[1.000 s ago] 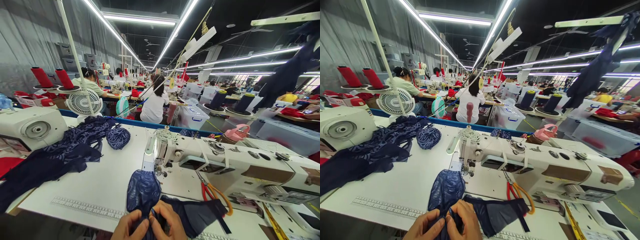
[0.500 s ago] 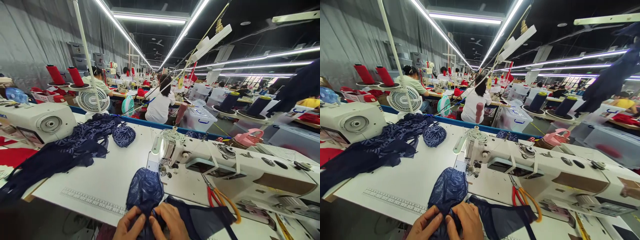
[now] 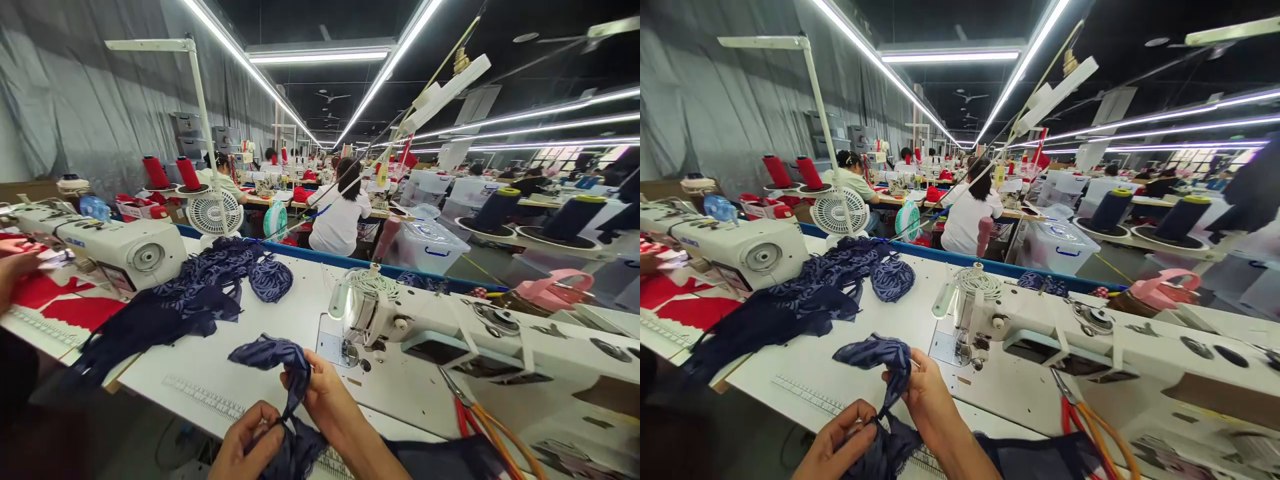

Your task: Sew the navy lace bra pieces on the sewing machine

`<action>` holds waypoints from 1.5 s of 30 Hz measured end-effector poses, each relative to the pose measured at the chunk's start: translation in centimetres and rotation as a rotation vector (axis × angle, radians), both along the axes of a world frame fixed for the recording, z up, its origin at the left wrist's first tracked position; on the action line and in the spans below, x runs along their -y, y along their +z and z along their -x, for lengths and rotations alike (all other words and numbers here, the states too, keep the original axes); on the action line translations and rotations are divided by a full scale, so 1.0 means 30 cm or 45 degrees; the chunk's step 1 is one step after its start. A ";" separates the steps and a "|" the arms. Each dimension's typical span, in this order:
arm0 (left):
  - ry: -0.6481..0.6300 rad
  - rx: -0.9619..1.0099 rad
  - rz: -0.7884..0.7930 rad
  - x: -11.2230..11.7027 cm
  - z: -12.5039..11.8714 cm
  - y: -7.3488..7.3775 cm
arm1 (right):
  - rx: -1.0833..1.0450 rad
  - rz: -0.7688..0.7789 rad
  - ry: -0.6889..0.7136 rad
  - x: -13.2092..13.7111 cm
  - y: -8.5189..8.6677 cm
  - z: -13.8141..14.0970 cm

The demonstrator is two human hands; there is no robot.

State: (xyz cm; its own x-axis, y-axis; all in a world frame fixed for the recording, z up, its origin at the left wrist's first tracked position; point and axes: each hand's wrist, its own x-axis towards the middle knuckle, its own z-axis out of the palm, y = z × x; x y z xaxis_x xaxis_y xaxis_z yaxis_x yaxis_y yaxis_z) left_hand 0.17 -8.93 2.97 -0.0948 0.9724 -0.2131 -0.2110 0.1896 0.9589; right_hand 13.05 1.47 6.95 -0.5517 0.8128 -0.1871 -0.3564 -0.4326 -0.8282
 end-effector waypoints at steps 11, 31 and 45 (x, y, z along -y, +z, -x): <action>-0.053 -0.054 -0.094 -0.025 0.064 0.025 | 0.358 -0.459 0.201 0.071 -0.113 -0.112; -0.166 -0.161 -0.034 -0.032 0.065 -0.012 | 0.696 -0.647 0.075 0.132 -0.069 -0.137; -0.174 -0.308 -0.163 -0.042 0.035 0.003 | 0.904 -0.658 0.116 0.147 -0.063 -0.157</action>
